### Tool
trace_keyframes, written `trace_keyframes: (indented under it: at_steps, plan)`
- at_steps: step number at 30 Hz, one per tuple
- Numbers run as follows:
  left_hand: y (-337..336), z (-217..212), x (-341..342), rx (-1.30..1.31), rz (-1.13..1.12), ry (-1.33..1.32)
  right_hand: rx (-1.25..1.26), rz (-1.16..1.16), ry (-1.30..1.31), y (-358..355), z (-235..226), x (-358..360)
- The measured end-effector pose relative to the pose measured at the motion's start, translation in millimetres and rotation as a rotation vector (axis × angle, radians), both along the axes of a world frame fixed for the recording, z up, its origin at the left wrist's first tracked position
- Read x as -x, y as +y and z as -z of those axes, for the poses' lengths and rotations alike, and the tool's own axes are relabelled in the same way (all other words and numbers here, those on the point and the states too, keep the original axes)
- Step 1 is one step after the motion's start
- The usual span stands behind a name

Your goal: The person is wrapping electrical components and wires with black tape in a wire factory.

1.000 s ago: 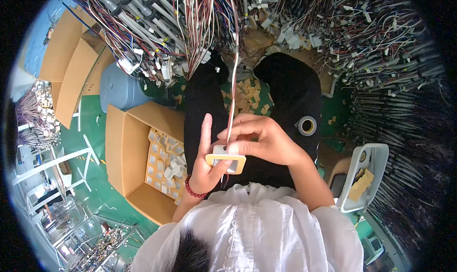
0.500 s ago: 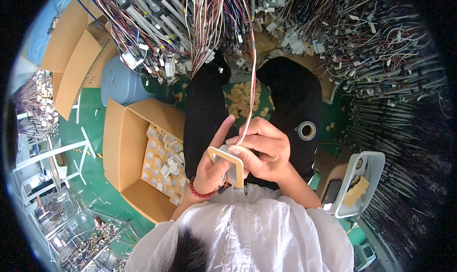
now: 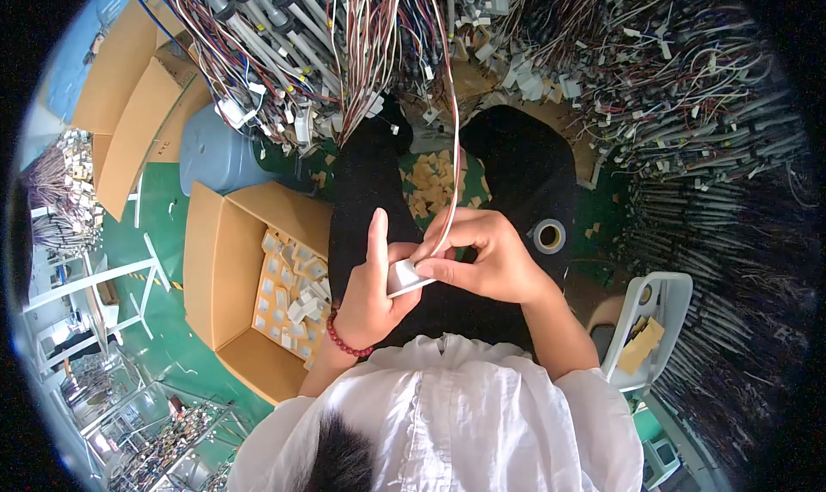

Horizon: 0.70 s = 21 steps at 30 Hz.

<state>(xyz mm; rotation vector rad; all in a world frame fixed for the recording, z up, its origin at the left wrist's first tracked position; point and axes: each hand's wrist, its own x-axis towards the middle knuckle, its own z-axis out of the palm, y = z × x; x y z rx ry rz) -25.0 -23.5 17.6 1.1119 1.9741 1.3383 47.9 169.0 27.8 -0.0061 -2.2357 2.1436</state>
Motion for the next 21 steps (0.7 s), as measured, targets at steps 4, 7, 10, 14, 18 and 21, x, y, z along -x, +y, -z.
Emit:
trace_keyframes:
  at_steps: [4,7,10,14,18,21]
  plan:
    - [3,6,-8,-0.121,-0.059,-0.355,0.000,0.129,0.155,-11,4,-2]
    - [6,10,-8,-0.237,0.063,-0.774,0.135,0.126,0.154,-10,16,-6]
    - [8,11,-7,-0.236,0.009,-0.776,-0.006,0.067,0.197,-1,19,-1]
    - [4,29,1,-0.383,0.034,-1.057,0.152,0.562,0.064,16,10,-26]
    - [9,35,1,-0.418,-0.025,-1.206,-0.506,0.608,-0.060,49,1,-69]
    - [10,35,8,-0.333,0.030,-1.234,-0.656,0.438,-0.283,57,7,-92]
